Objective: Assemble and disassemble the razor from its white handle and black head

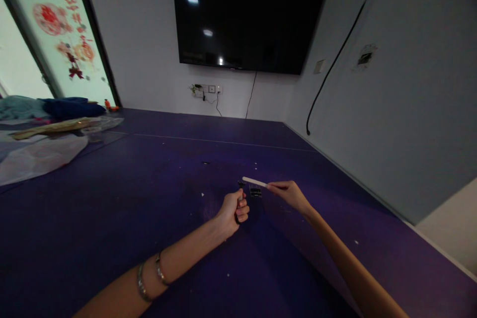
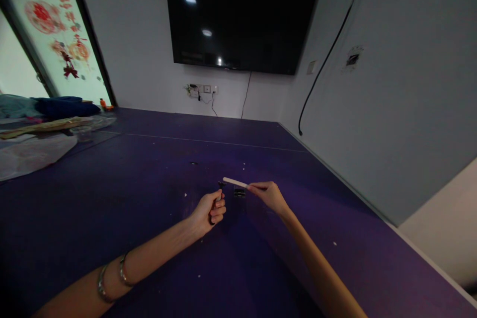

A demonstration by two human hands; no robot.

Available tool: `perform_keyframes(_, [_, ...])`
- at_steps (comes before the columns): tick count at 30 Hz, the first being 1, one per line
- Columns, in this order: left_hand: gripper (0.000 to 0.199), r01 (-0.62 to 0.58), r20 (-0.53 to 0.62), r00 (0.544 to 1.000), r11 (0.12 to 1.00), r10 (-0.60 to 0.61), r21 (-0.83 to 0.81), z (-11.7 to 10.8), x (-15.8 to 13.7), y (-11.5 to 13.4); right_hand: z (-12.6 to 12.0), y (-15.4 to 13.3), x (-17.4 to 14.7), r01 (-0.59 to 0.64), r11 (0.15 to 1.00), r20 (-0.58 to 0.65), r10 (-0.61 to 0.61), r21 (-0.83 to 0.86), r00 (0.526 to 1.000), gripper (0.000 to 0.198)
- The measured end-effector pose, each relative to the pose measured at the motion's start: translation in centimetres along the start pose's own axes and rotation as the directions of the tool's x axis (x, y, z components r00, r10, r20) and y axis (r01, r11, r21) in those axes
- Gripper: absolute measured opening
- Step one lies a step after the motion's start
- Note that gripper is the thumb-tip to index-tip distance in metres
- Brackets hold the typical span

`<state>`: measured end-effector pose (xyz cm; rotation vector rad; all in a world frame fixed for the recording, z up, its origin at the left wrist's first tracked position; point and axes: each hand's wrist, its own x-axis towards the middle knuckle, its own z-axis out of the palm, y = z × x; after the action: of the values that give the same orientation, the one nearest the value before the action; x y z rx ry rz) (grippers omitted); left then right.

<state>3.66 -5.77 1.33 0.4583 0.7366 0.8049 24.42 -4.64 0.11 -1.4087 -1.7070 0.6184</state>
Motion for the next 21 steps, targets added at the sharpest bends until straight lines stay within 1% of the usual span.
perform_keyframes(6, [0.024, -0.012, 0.027, 1.000, 1.000, 0.012, 0.005, -0.2, 0.2, 0.0, -0.1, 0.2, 0.0, -0.002, 1.000, 0.043, 0.002, 0.004, 0.999, 0.037])
perform_keyframes(10, [0.024, -0.019, 0.027, 0.999, 1.000, 0.019, 0.022, -0.3, 0.3, 0.0, -0.1, 0.9, 0.2, -0.048, 0.999, -0.048, 0.049, 0.025, 0.998, 0.038])
perform_keyframes(12, [0.022, -0.069, 0.065, 0.996, 0.996, 0.065, 0.057, -0.4, 0.4, 0.0, -0.2, 1.1, 0.4, -0.045, 0.997, -0.085, 0.049, 0.056, 0.995, 0.038])
perform_keyframes(13, [0.020, -0.120, 0.096, 0.989, 0.989, 0.112, 0.080, -0.5, 0.6, 0.1, -0.2, 1.1, 0.5, -0.040, 0.996, -0.102, 0.049, 0.084, 0.994, 0.038])
perform_keyframes(15, [0.019, -0.264, 0.161, 0.957, 0.955, 0.241, 0.136, -0.7, 1.0, 0.2, -0.3, 0.5, 0.5, -0.048, 0.984, -0.143, 0.073, 0.173, 0.987, 0.038])
perform_keyframes(17, [0.022, -0.419, 0.219, 0.900, 0.887, 0.377, 0.196, -1.1, 1.7, 0.5, -0.1, -0.7, 0.4, -0.066, 0.945, -0.160, 0.123, 0.320, 0.979, 0.038])
perform_keyframes(19, [0.026, -0.524, 0.265, 0.846, 0.812, 0.463, 0.257, -1.6, 2.3, 1.0, 0.2, -2.7, -0.1, -0.080, 0.860, -0.119, 0.160, 0.503, 0.980, 0.035])
perform_keyframes(21, [0.029, -0.577, 0.299, 0.813, 0.760, 0.499, 0.300, -2.0, 2.9, 1.5, 0.9, -5.0, -1.0, -0.104, 0.733, -0.033, 0.170, 0.672, 0.985, 0.031])
